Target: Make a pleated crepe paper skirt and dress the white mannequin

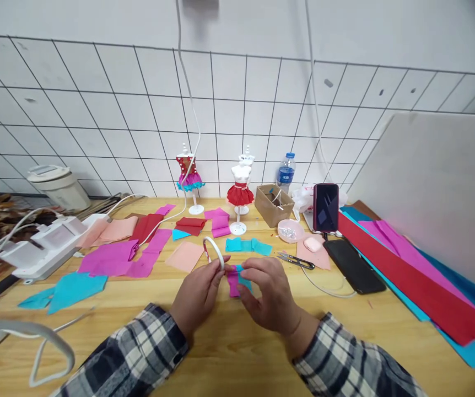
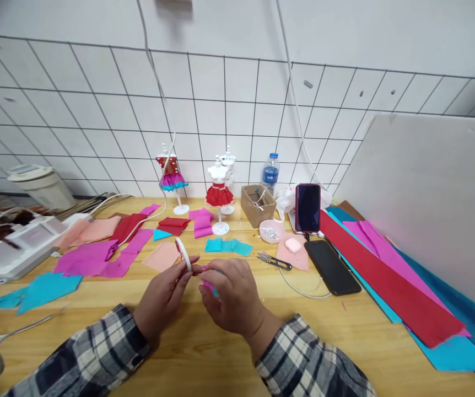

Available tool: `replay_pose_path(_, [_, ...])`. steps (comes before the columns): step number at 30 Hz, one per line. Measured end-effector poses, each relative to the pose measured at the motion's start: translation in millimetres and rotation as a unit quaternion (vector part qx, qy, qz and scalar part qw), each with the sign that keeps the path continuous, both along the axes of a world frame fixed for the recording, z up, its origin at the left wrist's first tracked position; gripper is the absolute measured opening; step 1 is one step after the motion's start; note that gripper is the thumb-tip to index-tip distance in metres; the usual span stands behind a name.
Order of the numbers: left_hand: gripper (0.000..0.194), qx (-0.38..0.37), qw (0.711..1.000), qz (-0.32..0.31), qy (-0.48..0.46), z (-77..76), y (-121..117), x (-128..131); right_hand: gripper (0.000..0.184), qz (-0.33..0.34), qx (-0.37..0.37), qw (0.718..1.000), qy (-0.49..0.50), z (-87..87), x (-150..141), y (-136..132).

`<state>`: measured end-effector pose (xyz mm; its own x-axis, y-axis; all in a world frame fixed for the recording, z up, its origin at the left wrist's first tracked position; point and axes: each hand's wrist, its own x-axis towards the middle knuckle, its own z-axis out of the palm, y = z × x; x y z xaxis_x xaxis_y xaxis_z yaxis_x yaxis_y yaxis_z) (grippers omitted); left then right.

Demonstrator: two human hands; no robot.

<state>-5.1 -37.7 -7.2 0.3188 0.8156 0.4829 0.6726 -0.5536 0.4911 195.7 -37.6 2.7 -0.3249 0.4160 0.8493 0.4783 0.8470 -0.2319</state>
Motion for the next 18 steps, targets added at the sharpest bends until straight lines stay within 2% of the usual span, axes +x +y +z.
replay_pose_path(4, [0.024,0.028,0.998,-0.012,0.046,-1.0,-5.5,7.7,0.031,-0.003,-0.045,0.999,-0.017,-3.2,-7.7,-1.7])
replay_pose_path(9, [0.026,0.033,0.993,-0.041,0.101,1.5,-8.3,10.1,0.029,-0.018,-0.098,0.994,0.037,-4.9,-6.9,2.0])
replay_pose_path(14, [0.025,0.051,0.988,-0.048,0.136,0.7,-7.7,9.5,0.012,0.0,-0.099,0.994,0.04,-1.8,-4.7,2.6])
replay_pose_path(18, [0.02,0.076,0.984,-0.041,0.154,-2.7,-7.4,7.6,0.014,0.009,-0.092,0.995,0.024,-1.1,-4.6,3.5])
